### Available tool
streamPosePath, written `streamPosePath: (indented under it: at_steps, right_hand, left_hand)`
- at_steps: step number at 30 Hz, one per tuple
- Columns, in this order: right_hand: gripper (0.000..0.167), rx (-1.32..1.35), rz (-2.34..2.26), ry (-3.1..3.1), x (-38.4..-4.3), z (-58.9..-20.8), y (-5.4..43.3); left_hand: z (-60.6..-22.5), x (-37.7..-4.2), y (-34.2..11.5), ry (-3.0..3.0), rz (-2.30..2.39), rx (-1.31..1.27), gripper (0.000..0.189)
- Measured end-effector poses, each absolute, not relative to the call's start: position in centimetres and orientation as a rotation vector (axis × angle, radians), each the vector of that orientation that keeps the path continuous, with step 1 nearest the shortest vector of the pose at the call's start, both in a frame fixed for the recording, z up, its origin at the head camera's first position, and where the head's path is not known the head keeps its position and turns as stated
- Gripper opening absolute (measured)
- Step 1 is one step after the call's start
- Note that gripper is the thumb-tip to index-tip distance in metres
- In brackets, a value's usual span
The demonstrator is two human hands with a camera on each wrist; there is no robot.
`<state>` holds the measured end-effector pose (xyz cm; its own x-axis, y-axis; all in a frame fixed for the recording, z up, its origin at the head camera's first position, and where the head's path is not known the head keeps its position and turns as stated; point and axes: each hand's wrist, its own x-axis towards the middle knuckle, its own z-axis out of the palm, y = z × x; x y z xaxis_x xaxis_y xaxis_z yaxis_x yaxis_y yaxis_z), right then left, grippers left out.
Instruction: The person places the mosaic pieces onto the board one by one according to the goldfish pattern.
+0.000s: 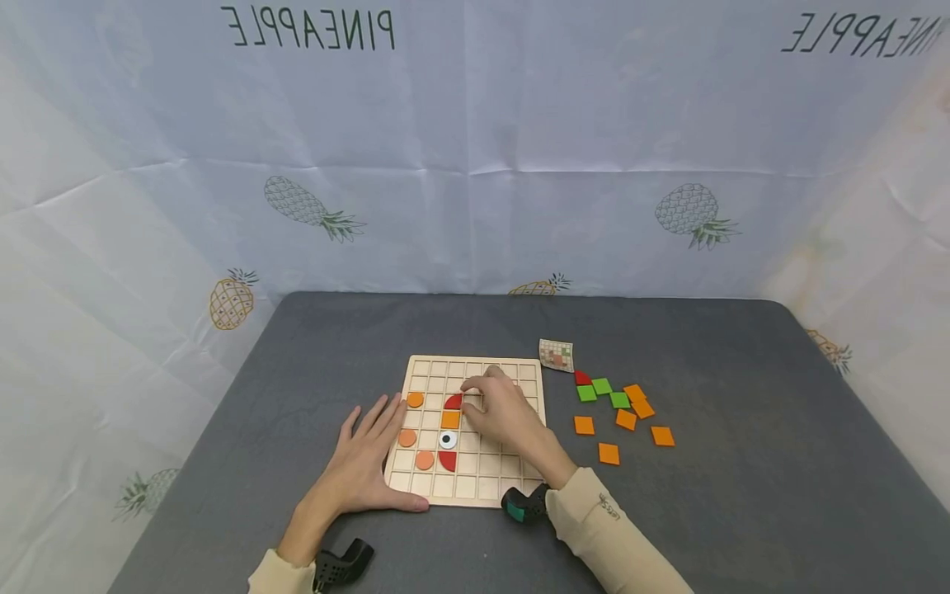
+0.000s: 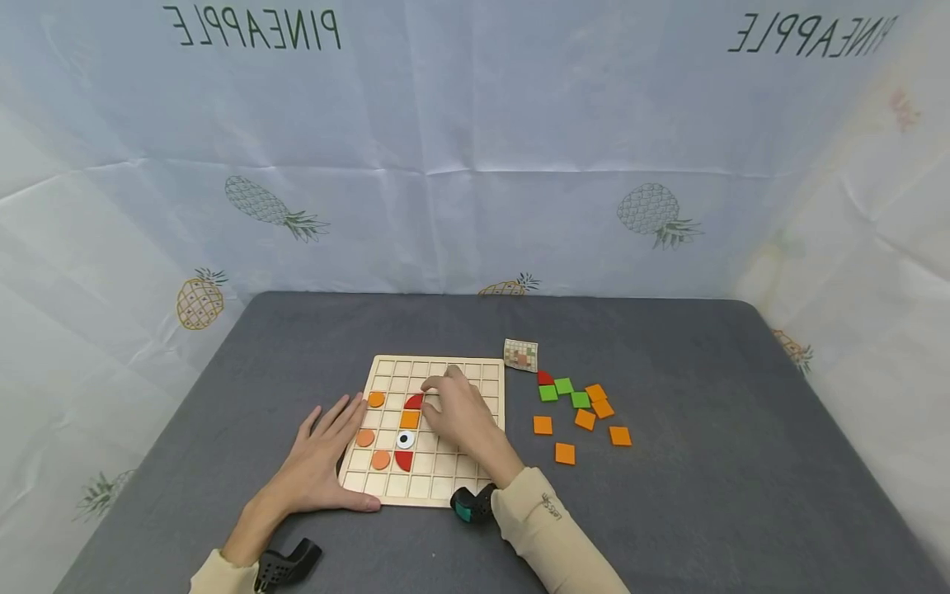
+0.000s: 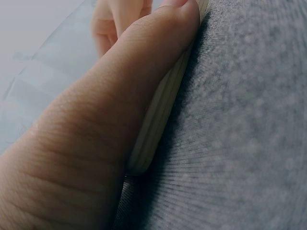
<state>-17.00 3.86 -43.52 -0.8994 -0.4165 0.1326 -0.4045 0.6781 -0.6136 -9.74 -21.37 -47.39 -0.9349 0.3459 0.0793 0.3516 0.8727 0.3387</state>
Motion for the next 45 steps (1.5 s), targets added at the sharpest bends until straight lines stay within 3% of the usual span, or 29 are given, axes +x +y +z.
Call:
streamPosePath:
  at_steps: [45]
  right_hand:
    - [0.038, -0.452, -0.934, 2.814, -14.4, -43.1, 19.5]
  left_hand:
    - [-47.4, -9.8, -21.5, -3.036, -0.552, -0.562, 0.142]
